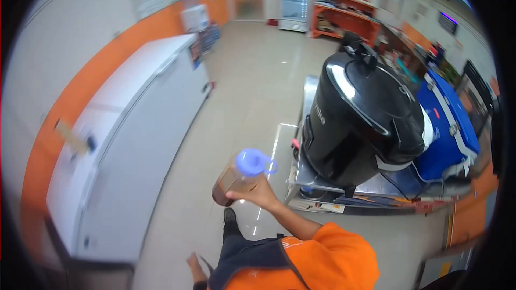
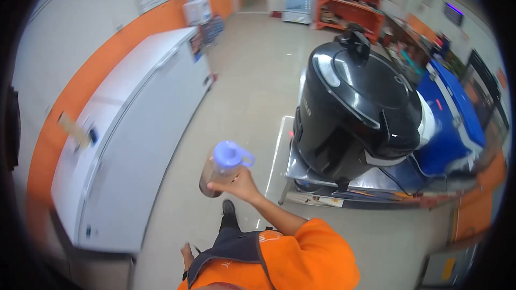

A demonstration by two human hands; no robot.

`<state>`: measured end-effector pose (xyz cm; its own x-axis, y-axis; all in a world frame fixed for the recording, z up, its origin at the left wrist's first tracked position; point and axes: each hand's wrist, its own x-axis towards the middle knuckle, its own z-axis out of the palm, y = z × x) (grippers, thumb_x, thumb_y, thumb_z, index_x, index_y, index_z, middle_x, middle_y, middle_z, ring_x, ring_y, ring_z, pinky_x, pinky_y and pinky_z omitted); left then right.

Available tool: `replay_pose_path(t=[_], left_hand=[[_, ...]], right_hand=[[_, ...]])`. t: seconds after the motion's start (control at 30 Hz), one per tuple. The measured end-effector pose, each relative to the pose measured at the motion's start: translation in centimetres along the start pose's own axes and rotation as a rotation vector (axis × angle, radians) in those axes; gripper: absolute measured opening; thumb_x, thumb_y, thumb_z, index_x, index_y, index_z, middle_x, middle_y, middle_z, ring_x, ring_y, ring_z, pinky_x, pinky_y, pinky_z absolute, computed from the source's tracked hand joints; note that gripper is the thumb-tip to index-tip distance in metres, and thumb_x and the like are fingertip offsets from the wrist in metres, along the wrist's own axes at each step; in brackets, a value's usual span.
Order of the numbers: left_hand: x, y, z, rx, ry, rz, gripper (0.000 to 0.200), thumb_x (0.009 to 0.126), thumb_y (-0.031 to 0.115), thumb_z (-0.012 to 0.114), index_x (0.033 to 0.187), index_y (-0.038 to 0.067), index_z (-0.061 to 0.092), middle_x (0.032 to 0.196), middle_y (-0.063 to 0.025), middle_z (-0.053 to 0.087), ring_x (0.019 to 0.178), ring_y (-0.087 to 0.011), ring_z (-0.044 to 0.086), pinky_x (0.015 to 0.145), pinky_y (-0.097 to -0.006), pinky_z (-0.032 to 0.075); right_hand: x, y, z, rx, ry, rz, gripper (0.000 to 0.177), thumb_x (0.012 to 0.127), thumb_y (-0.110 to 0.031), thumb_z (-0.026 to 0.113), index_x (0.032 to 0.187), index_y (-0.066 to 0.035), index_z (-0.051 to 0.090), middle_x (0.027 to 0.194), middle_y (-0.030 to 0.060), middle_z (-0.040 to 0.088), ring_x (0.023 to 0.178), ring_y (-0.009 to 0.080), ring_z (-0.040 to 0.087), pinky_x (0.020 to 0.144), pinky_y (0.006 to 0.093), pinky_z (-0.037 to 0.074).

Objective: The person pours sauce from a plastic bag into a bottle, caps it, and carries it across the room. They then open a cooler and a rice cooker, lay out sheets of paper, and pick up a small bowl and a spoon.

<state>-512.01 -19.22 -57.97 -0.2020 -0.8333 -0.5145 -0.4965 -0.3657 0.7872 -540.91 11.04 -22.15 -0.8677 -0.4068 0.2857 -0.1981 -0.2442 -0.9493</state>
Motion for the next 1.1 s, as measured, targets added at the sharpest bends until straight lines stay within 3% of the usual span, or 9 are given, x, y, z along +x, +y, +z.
replay_pose_path(t=[0.07,0.1,0.17,0.23,0.47,0.63,0.7,0.87,1.1], left_hand=[[3.6,6.3,0.7,1.064,-0.529,0.738,0.04,0.077,0.023,0.06,0.103,-0.007,0.06,0.099,-0.0234,0.063,0.099,-0.0342,0.059,0.085,-0.0405,0.047],[7.9,10.4,4.4,1.093,-0.577,0.799,0.04,0.077,0.023,0.06,0.103,-0.007,0.06,0.099,-0.0234,0.063,0.099,-0.0342,0.059,0.085,-0.0405,0.047],[14.0,17.1,15.2,0.734,-0.446,0.163,0.04,0.075,0.022,0.062,0.103,-0.007,0.058,0.102,-0.0276,0.061,0.098,-0.0378,0.059,0.085,-0.0403,0.047],[15.7,23.3,26.5,0.875,-0.231,0.472,0.045,0.077,0.021,0.06,0.109,-0.009,0.053,0.11,-0.0283,0.057,0.106,-0.0405,0.053,0.095,-0.0432,0.04],[9.7,48.3,64.3,0.747,-0.83,0.837,0.035,0.079,0.027,0.062,0.1,-0.001,0.059,0.097,-0.017,0.065,0.098,-0.0295,0.059,0.089,-0.0375,0.043],[16.6,48.7,84.6,0.395,-1.11,0.672,0.022,0.086,0.025,0.058,0.087,0.003,0.058,0.072,-0.0041,0.058,0.064,-0.0122,0.051,0.058,-0.0272,0.041],[20.2,50.5,86.6,0.754,-1.164,0.532,0.02,0.086,0.024,0.059,0.08,0.005,0.058,0.064,-0.0034,0.057,0.058,-0.0121,0.052,0.046,-0.0268,0.039],[19.7,52.1,91.1,1.265,-1.192,0.571,0.025,0.089,0.026,0.052,0.095,0.003,0.061,0.084,-0.011,0.061,0.074,-0.0199,0.057,0.057,-0.0359,0.043],[13.5,58.8,117.1,1.442,-1.28,0.677,0.03,0.092,0.025,0.045,0.106,0.002,0.059,0.1,-0.014,0.059,0.092,-0.0254,0.054,0.076,-0.0393,0.04]], right_hand=[[4.8,4.3,-1.2,-0.138,0.101,0.178,0.065,0.061,-0.029,0.085,0.111,-0.002,0.055,0.107,0.0079,0.062,0.099,0.0189,0.06,0.085,0.0326,0.049],[6.8,6.6,-1.7,-0.177,0.213,0.171,0.071,0.058,-0.031,0.086,0.114,-0.002,0.053,0.107,0.0093,0.062,0.099,0.0206,0.061,0.086,0.0337,0.048],[10.1,8.0,-2.9,-0.275,0.4,0.204,0.085,0.054,-0.032,0.087,0.122,-0.004,0.046,0.109,0.0115,0.062,0.101,0.0243,0.061,0.088,0.0356,0.048],[12.1,8.9,-4.9,-0.422,0.53,0.258,0.079,0.055,-0.031,0.087,0.118,-0.003,0.05,0.108,0.0105,0.062,0.1,0.0218,0.061,0.087,0.0342,0.048],[24.5,14.3,-12.2,-0.406,0.981,0.471,0.089,0.05,-0.037,0.088,0.12,-0.005,0.043,0.113,0.0149,0.06,0.107,0.028,0.058,0.092,0.0371,0.046],[37.6,19.7,-23.1,-0.391,1.108,0.41,0.093,0.051,-0.036,0.088,0.125,-0.008,0.04,0.116,0.0148,0.058,0.108,0.0284,0.058,0.091,0.0377,0.046],[43.9,18.9,-28.0,-0.44,1.126,0.323,0.091,0.051,-0.036,0.087,0.125,-0.008,0.041,0.116,0.0141,0.058,0.107,0.028,0.058,0.091,0.0375,0.046],[56.1,16.9,-39.5,-0.316,1.218,0.217,0.084,0.055,-0.034,0.086,0.122,-0.01,0.043,0.11,0.0103,0.06,0.101,0.0254,0.06,0.088,0.0357,0.047],[64.1,20.0,-58.8,-0.396,1.499,0.239,0.073,0.056,-0.031,0.088,0.113,-0.001,0.055,0.107,0.0092,0.063,0.097,0.0179,0.061,0.088,0.031,0.048]])
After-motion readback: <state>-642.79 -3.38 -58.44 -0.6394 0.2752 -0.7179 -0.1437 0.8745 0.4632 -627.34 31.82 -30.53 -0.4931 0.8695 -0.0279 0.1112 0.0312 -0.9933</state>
